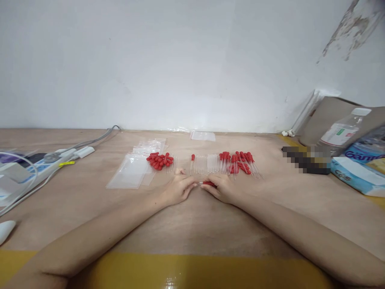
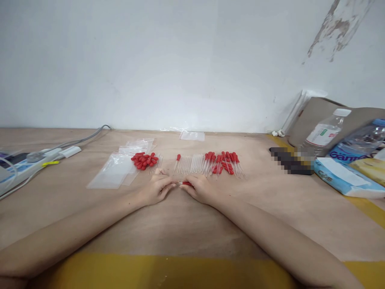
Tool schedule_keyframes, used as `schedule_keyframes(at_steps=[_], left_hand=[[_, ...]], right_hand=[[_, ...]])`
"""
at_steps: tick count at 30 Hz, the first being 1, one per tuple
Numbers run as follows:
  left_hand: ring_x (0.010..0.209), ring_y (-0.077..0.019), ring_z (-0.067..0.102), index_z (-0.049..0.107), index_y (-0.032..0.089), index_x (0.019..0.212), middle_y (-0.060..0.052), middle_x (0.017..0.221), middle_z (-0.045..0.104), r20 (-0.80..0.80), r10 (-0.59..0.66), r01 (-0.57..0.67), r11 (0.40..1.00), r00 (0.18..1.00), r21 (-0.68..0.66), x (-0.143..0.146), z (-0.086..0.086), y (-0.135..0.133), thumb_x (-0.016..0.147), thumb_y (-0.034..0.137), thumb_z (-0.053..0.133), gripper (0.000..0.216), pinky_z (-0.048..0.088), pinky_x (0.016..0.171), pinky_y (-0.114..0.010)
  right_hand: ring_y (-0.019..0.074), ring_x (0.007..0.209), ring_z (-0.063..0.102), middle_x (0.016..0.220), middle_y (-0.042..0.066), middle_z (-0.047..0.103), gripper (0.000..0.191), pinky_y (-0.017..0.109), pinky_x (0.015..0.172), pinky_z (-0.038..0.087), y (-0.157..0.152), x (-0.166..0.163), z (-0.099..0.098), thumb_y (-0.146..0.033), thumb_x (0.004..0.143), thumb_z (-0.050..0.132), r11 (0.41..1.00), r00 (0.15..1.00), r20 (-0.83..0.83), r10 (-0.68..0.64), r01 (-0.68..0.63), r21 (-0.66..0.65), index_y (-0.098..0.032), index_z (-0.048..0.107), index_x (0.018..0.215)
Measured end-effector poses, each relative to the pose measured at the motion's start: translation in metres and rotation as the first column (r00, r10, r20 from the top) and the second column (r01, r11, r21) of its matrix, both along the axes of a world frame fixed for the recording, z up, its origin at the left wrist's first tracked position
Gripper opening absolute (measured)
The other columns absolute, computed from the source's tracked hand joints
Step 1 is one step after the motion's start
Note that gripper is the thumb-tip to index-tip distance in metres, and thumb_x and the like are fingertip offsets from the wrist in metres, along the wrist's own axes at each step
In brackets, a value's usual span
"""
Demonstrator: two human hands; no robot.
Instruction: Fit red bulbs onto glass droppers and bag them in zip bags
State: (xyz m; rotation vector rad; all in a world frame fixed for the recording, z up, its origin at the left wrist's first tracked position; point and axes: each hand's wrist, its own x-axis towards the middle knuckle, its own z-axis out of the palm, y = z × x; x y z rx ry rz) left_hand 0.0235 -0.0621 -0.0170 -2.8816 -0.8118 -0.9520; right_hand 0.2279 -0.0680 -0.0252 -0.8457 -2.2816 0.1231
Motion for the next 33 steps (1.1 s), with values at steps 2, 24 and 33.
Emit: schedule_keyframes(at_steps=[2,24,33], left_hand=[[0.052,-0.0104,0.05,0.059,0.017,0.09,0.003,0.055,0.056,0.007,0.023,-0.023,1.0,1.0,-0.002,0.001,0.001,-0.001,0.087,0.02,0.039,0.02,0.034,0.078,-0.032],[0.08,-0.0246,0.06,0.058,0.009,0.097,-0.015,0.09,0.059,-0.327,0.633,-0.671,0.742,0.701,-0.002,0.016,0.022,0.042,0.082,0.013,0.038,0.025,0.045,0.067,-0.032],[0.081,-0.0238,0.058,0.062,0.012,0.082,-0.013,0.082,0.062,-0.279,0.679,-0.708,0.706,0.678,-0.002,0.012,0.036,0.054,0.082,0.022,0.038,0.026,0.043,0.068,-0.032]], right_hand=[[0.013,0.065,0.057,0.068,0.003,0.062,0.018,0.023,0.059,0.043,0.001,-0.001,0.003,-0.033,0.083,0.051,1.0,1.0,0.0,-0.003,0.003,-0.022,-0.017,0.058,0.076],[0.0103,0.061,0.048,0.07,0.0,0.056,0.007,0.021,0.054,0.035,-0.032,0.091,0.053,-0.023,0.072,0.056,0.82,0.94,0.338,0.047,0.157,-0.55,-0.018,0.053,0.075],[0.0136,0.068,0.053,0.083,0.005,0.059,0.022,0.027,0.064,0.043,-0.028,0.092,0.032,-0.027,0.083,0.047,0.941,0.995,0.071,-0.074,0.093,-0.325,-0.021,0.059,0.099]])
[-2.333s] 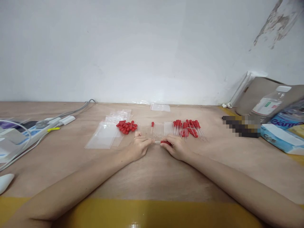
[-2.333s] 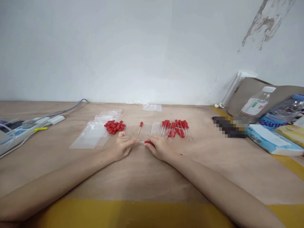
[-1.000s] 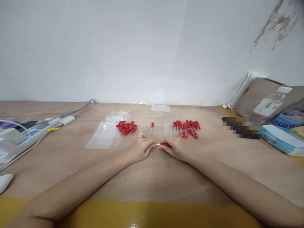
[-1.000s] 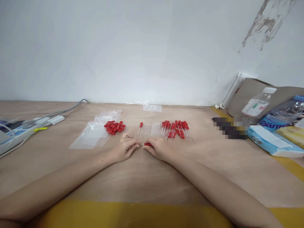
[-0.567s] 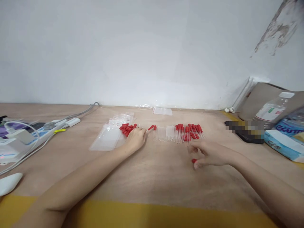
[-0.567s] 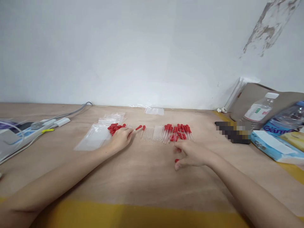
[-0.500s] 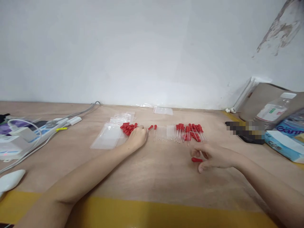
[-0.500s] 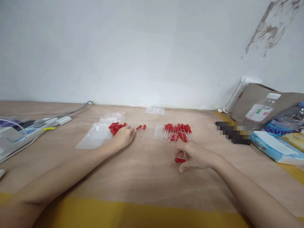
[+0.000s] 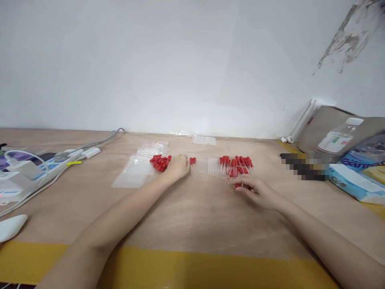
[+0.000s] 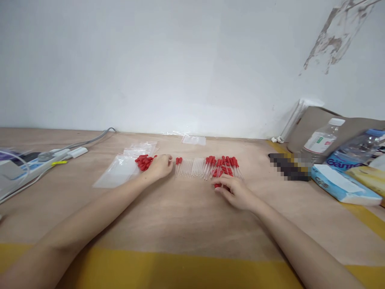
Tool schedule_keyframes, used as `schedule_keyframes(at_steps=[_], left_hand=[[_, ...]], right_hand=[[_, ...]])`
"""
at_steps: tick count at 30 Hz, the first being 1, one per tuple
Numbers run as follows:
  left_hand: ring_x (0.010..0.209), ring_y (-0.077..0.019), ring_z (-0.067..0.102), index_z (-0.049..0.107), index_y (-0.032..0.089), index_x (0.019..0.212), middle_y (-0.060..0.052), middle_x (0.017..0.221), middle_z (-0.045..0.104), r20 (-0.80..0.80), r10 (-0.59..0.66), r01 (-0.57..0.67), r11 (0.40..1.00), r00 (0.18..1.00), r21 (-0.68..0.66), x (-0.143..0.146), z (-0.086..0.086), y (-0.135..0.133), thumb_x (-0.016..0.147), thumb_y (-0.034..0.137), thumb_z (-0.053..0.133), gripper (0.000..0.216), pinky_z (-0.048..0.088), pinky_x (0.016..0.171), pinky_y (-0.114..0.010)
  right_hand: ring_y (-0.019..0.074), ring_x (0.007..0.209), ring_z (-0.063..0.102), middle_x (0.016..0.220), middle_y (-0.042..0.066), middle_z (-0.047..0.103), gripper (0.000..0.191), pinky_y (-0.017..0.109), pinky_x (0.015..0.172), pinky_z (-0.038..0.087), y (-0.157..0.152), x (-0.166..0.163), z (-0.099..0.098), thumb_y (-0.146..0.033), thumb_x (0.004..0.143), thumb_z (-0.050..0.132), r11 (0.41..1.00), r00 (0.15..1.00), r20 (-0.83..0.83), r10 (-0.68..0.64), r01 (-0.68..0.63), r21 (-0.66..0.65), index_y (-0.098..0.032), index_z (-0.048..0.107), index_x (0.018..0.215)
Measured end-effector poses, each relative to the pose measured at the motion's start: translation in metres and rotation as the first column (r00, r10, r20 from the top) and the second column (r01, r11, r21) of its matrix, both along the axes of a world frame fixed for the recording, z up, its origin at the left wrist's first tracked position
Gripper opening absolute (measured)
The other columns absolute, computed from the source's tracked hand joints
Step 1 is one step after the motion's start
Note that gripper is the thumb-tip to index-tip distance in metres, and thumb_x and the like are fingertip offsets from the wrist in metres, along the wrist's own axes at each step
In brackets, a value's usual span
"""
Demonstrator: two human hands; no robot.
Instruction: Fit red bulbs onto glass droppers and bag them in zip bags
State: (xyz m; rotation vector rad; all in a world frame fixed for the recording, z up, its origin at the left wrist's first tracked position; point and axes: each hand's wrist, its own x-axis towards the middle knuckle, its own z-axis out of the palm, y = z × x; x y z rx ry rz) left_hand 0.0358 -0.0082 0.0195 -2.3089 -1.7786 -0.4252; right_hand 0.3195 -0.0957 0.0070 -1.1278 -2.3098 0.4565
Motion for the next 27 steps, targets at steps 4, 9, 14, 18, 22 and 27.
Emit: schedule_keyframes(at_steps=[4,9,14,18,22,27], left_hand=[[0.093,-0.0301,0.051,0.063,0.013,0.076,-0.015,0.088,0.059,-0.026,0.087,-0.084,0.993,0.996,0.08,-0.028,0.005,0.001,0.077,0.028,0.047,0.022,0.039,0.077,-0.04],[0.095,-0.0299,0.047,0.065,0.015,0.072,-0.015,0.093,0.057,-0.104,0.084,-0.073,0.992,0.991,0.103,-0.03,-0.001,-0.001,0.075,0.039,0.049,0.029,0.035,0.08,-0.041],[0.099,-0.0325,0.044,0.067,0.008,0.081,-0.02,0.099,0.055,-0.185,0.135,-0.122,0.99,0.973,0.076,-0.013,-0.005,0.005,0.074,0.033,0.049,0.032,0.03,0.083,-0.042],[0.097,-0.0341,0.045,0.066,0.004,0.082,-0.023,0.099,0.055,-0.172,0.164,-0.158,0.986,0.971,0.046,-0.005,-0.005,0.012,0.073,0.031,0.051,0.032,0.031,0.082,-0.043],[0.097,-0.0322,0.046,0.063,0.004,0.085,-0.022,0.097,0.055,-0.118,0.123,-0.116,0.991,0.985,0.06,0.0,-0.002,0.004,0.08,0.03,0.045,0.032,0.033,0.081,-0.041],[0.081,-0.0191,0.051,0.052,0.014,0.087,-0.008,0.086,0.059,0.051,-0.384,0.373,0.915,0.922,0.157,-0.01,-0.009,-0.031,0.089,0.023,0.033,0.021,0.037,0.079,-0.035]], right_hand=[[0.0138,0.073,0.055,0.088,0.006,0.059,0.016,0.027,0.064,0.046,0.0,-0.012,0.003,-0.027,0.08,0.052,0.997,0.99,-0.124,0.073,-0.073,0.005,-0.02,0.06,0.091],[0.0148,0.081,0.055,0.09,0.007,0.055,0.013,0.028,0.066,0.047,0.015,-0.044,0.008,-0.029,0.075,0.06,0.996,0.974,-0.221,0.055,-0.036,0.087,-0.018,0.058,0.069],[0.0118,0.07,0.054,0.082,0.004,0.055,0.003,0.026,0.063,0.047,0.026,-0.081,-0.006,-0.018,0.075,0.056,0.99,0.968,-0.249,0.036,-0.001,0.139,-0.017,0.054,0.073],[0.0116,0.07,0.056,0.094,0.007,0.055,0.019,0.027,0.063,0.05,0.025,-0.093,-0.025,-0.02,0.074,0.058,0.98,0.954,-0.299,0.02,0.041,0.197,-0.018,0.056,0.093],[0.0155,0.081,0.057,0.091,0.007,0.057,0.013,0.03,0.071,0.049,0.024,-0.09,-0.033,-0.022,0.079,0.053,0.943,0.953,-0.304,-0.01,0.11,0.314,-0.019,0.061,0.088],[0.0172,0.079,0.057,0.084,0.007,0.06,0.021,0.032,0.07,0.048,0.024,-0.088,-0.033,-0.024,0.083,0.048,0.931,0.966,-0.25,-0.065,0.149,0.334,-0.02,0.061,0.099]])
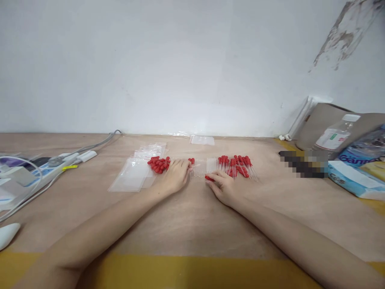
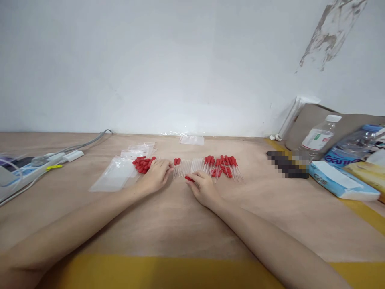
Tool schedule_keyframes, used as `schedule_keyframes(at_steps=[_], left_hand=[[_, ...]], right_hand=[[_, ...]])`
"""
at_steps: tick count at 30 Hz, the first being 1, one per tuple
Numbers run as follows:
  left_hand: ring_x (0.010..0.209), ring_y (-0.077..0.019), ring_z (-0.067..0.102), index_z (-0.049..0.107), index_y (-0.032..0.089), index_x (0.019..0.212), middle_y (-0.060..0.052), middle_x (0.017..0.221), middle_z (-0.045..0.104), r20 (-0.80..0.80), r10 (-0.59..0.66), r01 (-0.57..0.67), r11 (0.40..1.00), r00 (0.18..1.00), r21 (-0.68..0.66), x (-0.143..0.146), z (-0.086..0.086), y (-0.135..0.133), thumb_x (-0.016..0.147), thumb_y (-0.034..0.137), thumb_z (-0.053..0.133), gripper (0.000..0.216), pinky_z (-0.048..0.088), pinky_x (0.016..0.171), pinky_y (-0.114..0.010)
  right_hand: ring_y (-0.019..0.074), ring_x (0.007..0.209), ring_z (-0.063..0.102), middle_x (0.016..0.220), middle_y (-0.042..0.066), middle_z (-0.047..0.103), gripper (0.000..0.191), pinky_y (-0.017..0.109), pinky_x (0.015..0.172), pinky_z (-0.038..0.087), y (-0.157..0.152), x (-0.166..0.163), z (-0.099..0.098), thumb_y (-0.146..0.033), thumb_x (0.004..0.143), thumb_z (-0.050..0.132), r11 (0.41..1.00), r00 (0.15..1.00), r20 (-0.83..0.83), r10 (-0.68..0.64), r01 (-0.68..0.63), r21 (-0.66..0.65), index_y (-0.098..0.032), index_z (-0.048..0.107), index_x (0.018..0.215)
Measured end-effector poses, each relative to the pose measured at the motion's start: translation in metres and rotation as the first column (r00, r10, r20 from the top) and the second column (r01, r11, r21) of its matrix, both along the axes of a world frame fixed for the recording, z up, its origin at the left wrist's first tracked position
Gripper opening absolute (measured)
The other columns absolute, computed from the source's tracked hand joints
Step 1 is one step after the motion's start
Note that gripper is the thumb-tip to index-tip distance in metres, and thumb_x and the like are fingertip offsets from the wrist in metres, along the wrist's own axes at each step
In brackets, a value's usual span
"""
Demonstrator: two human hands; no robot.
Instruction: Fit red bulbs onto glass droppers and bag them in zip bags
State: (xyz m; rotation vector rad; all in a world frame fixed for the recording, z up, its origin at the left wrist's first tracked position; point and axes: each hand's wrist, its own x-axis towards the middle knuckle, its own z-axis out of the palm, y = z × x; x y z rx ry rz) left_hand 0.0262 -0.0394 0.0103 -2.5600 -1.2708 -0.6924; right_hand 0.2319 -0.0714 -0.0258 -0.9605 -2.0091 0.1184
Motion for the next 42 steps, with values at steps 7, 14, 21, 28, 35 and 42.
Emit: schedule_keyframes(at_steps=[7,14,21,28,35,42], left_hand=[[0.074,-0.0131,0.055,0.055,0.018,0.097,-0.002,0.086,0.066,0.141,-0.231,0.217,0.97,0.963,0.11,-0.017,-0.021,-0.017,0.089,0.02,0.041,0.017,0.035,0.085,-0.035],[0.076,-0.0148,0.055,0.062,0.022,0.098,-0.003,0.088,0.068,0.129,-0.227,0.218,0.973,0.965,0.081,-0.013,-0.021,-0.015,0.088,0.025,0.043,0.021,0.037,0.083,-0.036],[0.077,-0.0144,0.056,0.061,0.021,0.1,-0.002,0.089,0.067,0.082,-0.265,0.259,0.963,0.961,0.079,-0.016,-0.019,-0.017,0.087,0.018,0.045,0.021,0.037,0.082,-0.035],[0.08,-0.0143,0.056,0.057,0.017,0.107,-0.006,0.09,0.064,0.123,-0.395,0.389,0.918,0.91,0.076,-0.015,-0.028,-0.014,0.086,0.013,0.038,0.028,0.045,0.07,-0.026],[0.08,-0.015,0.056,0.056,0.016,0.107,-0.007,0.087,0.062,0.059,-0.468,0.461,0.882,0.882,0.103,-0.016,-0.028,-0.015,0.085,0.008,0.034,0.033,0.047,0.071,-0.027],[0.076,-0.0152,0.056,0.057,0.015,0.103,-0.006,0.079,0.062,-0.021,-0.473,0.47,0.866,0.881,0.17,-0.015,-0.029,-0.015,0.084,0.008,0.036,0.03,0.047,0.069,-0.027]], right_hand=[[0.0149,0.075,0.056,0.08,0.005,0.059,0.017,0.029,0.067,0.047,-0.003,-0.004,0.004,-0.023,0.083,0.048,0.998,0.999,0.019,0.047,-0.046,-0.048,-0.019,0.062,0.091],[0.0132,0.07,0.056,0.081,0.005,0.059,0.017,0.026,0.061,0.047,-0.004,-0.008,0.005,-0.024,0.083,0.049,0.997,0.998,-0.022,0.057,-0.058,-0.058,-0.02,0.062,0.092],[0.0138,0.071,0.057,0.079,0.005,0.061,0.016,0.026,0.064,0.046,-0.004,-0.008,0.008,-0.025,0.083,0.049,0.995,0.997,-0.023,0.07,-0.071,-0.065,-0.02,0.062,0.09],[0.0132,0.069,0.056,0.075,0.003,0.061,0.013,0.026,0.063,0.045,-0.001,-0.008,0.003,-0.025,0.084,0.05,0.994,0.995,-0.037,0.09,-0.092,-0.055,-0.019,0.061,0.084],[0.0128,0.07,0.054,0.076,0.004,0.06,0.012,0.025,0.064,0.043,-0.002,-0.004,0.006,-0.025,0.084,0.05,0.978,0.979,0.005,0.202,-0.202,-0.042,-0.018,0.06,0.084],[0.0131,0.069,0.052,0.074,0.004,0.059,0.012,0.025,0.064,0.041,-0.001,-0.005,0.007,-0.024,0.083,0.05,0.974,0.968,0.113,0.224,-0.224,-0.02,-0.016,0.058,0.081]])
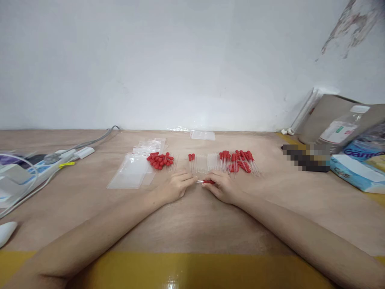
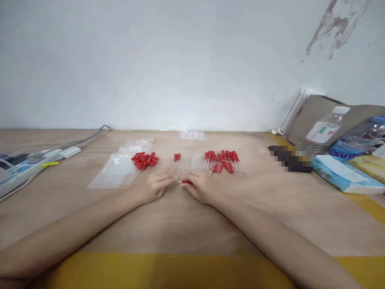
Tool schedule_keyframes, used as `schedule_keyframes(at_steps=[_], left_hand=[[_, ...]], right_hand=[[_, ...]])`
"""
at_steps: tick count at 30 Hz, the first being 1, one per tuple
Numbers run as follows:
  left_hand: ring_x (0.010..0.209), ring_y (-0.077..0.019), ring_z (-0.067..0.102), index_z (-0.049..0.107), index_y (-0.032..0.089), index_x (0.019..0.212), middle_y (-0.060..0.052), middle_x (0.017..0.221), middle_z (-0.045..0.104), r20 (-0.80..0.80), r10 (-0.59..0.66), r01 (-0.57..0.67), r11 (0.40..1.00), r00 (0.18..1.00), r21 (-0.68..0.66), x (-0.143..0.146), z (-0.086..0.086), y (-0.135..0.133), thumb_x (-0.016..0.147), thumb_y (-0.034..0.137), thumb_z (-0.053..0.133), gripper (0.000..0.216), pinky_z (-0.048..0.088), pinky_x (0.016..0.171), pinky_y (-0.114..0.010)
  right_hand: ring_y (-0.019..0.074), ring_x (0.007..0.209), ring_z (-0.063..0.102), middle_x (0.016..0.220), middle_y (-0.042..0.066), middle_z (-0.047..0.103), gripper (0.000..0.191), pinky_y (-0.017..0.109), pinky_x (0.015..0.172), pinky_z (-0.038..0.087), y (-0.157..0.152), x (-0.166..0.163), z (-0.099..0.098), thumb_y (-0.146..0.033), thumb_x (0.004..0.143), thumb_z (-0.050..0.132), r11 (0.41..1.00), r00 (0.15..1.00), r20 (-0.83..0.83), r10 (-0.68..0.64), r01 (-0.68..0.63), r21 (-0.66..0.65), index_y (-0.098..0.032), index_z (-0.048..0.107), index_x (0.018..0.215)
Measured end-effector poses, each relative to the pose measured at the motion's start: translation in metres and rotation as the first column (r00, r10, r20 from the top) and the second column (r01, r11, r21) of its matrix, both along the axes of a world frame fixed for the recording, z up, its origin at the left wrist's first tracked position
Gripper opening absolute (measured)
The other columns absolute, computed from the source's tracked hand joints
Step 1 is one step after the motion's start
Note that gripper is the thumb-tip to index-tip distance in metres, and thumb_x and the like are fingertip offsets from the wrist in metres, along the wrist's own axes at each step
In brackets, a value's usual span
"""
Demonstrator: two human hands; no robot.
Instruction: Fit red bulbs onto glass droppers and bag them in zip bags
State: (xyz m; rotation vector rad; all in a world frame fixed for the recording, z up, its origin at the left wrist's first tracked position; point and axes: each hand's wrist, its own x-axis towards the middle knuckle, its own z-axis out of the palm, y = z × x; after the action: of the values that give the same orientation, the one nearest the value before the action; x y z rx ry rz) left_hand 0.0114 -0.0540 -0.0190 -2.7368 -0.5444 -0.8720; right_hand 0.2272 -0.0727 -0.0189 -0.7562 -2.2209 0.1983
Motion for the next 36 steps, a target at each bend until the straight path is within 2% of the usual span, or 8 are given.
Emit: schedule_keyframes(at_steps=[5,19,22,24,27,30,32,36], left_hand=[[0.073,-0.015,0.055,0.056,0.014,0.102,-0.006,0.082,0.062,0.031,0.004,-0.004,1.0,1.0,0.011,0.004,0.0,-0.002,0.082,0.006,0.037,0.028,0.048,0.068,-0.027],[0.079,-0.0154,0.056,0.055,0.016,0.107,-0.006,0.088,0.062,0.022,0.053,-0.051,0.996,0.998,-0.073,0.008,0.0,-0.007,0.083,0.008,0.038,0.031,0.047,0.071,-0.027],[0.078,-0.0158,0.056,0.058,0.017,0.104,-0.005,0.086,0.063,0.013,0.128,-0.127,0.989,0.992,-0.081,0.007,0.007,-0.01,0.087,0.015,0.039,0.026,0.045,0.071,-0.028],[0.078,-0.0175,0.057,0.06,0.017,0.1,-0.006,0.085,0.064,0.033,0.251,-0.248,0.966,0.967,-0.075,0.004,0.014,-0.009,0.087,0.02,0.04,0.024,0.044,0.073,-0.03],[0.08,-0.0205,0.057,0.062,0.016,0.095,-0.008,0.085,0.065,0.029,0.486,-0.477,0.865,0.873,-0.154,-0.004,0.026,0.002,0.086,0.021,0.04,0.025,0.043,0.072,-0.032],[0.072,-0.0217,0.059,0.063,0.015,0.086,-0.008,0.073,0.064,-0.095,0.652,-0.651,0.711,0.752,-0.266,-0.006,0.035,0.021,0.084,0.02,0.039,0.024,0.042,0.064,-0.03],[0.074,-0.0233,0.059,0.061,0.014,0.085,-0.009,0.071,0.063,-0.158,0.693,-0.705,0.65,0.703,-0.285,-0.003,0.038,0.033,0.083,0.02,0.039,0.023,0.042,0.065,-0.031],[0.082,-0.0254,0.059,0.06,0.011,0.087,-0.013,0.081,0.064,-0.19,0.72,-0.738,0.604,0.667,-0.301,0.01,0.038,0.048,0.078,0.016,0.044,0.019,0.042,0.07,-0.032]], right_hand=[[0.0148,0.07,0.051,0.072,0.005,0.057,0.015,0.027,0.065,0.04,0.001,-0.003,-0.002,-0.027,0.084,0.049,0.997,0.996,0.051,-0.073,0.07,0.045,-0.016,0.058,0.082],[0.0138,0.07,0.053,0.073,0.005,0.059,0.015,0.025,0.065,0.042,0.0,-0.01,0.006,-0.025,0.084,0.048,0.999,0.995,0.093,-0.033,0.035,-0.02,-0.015,0.059,0.081],[0.0153,0.077,0.054,0.079,0.006,0.06,0.018,0.027,0.071,0.042,0.004,-0.001,0.016,-0.031,0.081,0.053,0.999,0.993,0.114,-0.037,0.039,-0.021,-0.017,0.062,0.088],[0.0163,0.081,0.055,0.085,0.007,0.061,0.025,0.028,0.074,0.042,0.012,0.012,0.024,-0.036,0.077,0.057,0.991,0.989,0.062,-0.132,0.133,-0.023,-0.017,0.062,0.093],[0.0148,0.072,0.056,0.08,0.006,0.063,0.027,0.025,0.066,0.042,0.031,0.042,0.036,-0.04,0.075,0.056,0.892,0.897,-0.036,-0.441,0.433,-0.127,-0.016,0.063,0.086],[0.0138,0.059,0.055,0.065,0.003,0.062,0.026,0.023,0.054,0.037,0.047,0.07,0.045,-0.041,0.074,0.052,0.662,0.703,0.125,-0.701,0.705,-0.254,-0.017,0.062,0.072],[0.014,0.055,0.053,0.055,0.002,0.059,0.03,0.023,0.05,0.034,0.053,0.082,0.047,-0.043,0.072,0.051,0.576,0.63,0.303,-0.715,0.777,-0.256,-0.017,0.058,0.058],[0.0143,0.052,0.051,0.046,0.002,0.052,0.036,0.024,0.048,0.031,0.054,0.085,0.044,-0.044,0.07,0.051,0.524,0.577,0.501,-0.645,0.811,-0.259,-0.019,0.049,0.044]])
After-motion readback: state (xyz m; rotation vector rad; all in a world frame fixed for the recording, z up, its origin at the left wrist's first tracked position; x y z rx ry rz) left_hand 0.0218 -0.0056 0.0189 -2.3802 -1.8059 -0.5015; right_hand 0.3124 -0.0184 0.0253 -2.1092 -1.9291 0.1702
